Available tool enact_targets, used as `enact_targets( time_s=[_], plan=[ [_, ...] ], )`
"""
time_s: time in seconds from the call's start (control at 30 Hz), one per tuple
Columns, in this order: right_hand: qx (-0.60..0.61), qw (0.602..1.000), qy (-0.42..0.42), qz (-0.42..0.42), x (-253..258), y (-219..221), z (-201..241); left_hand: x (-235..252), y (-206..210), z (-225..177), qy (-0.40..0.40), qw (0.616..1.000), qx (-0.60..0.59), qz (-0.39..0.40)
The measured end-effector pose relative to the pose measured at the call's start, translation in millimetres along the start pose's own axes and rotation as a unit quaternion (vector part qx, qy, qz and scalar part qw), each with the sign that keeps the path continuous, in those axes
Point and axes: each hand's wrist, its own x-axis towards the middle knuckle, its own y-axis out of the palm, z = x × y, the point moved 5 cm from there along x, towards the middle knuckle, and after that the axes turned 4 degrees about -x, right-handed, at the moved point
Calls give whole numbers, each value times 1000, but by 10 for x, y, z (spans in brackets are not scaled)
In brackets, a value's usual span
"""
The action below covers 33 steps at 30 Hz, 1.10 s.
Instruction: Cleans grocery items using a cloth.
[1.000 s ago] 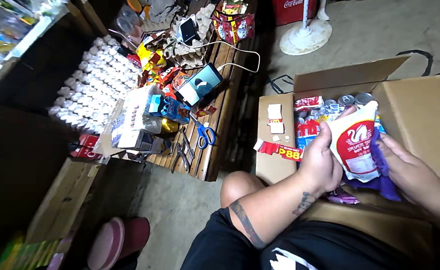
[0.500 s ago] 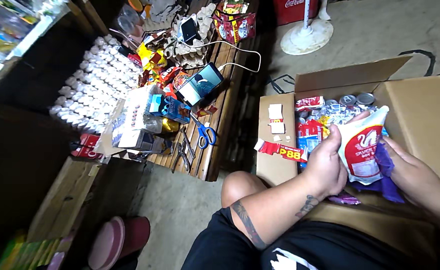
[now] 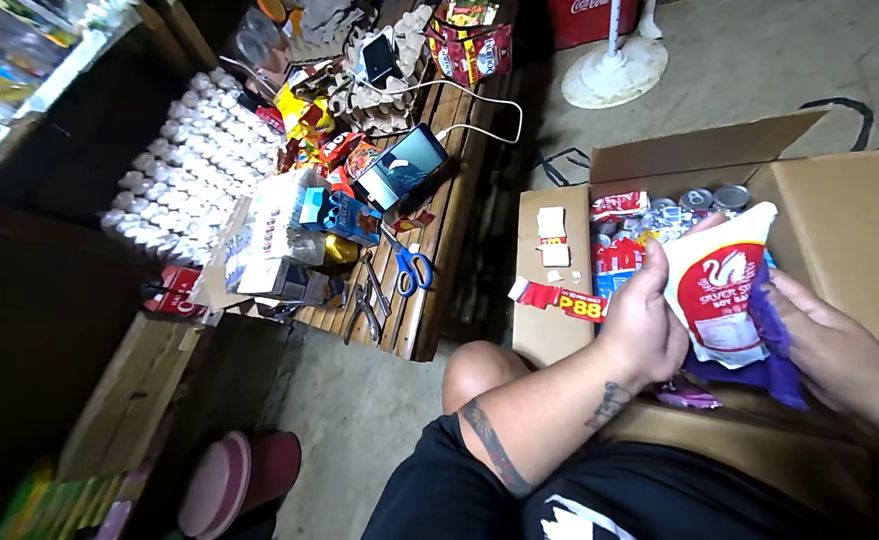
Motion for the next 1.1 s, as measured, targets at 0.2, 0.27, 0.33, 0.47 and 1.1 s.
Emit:
enact_targets(
  time_s=[0.2, 0.27, 0.33, 0.47, 1.1],
  plan=[
    [-23, 998, -2, -50, 82, -128, -112, 41, -56, -10, -4, 998, -58, -36],
    [-57, 994, 24, -94, 52, -101, 3, 48, -53, 13, -13, 997, -63, -47],
    [-67, 989, 51, -119, 27, -77, 120, 43, -37, 33, -23, 997, -63, -49],
    [-19, 995, 29, -89, 81, -152, -114, 49, -27, 36, -25, 997, -64, -30],
    [4, 999, 21, -43, -23, -11, 163, 55, -50, 28, -23, 996, -75, -49]
  ],
)
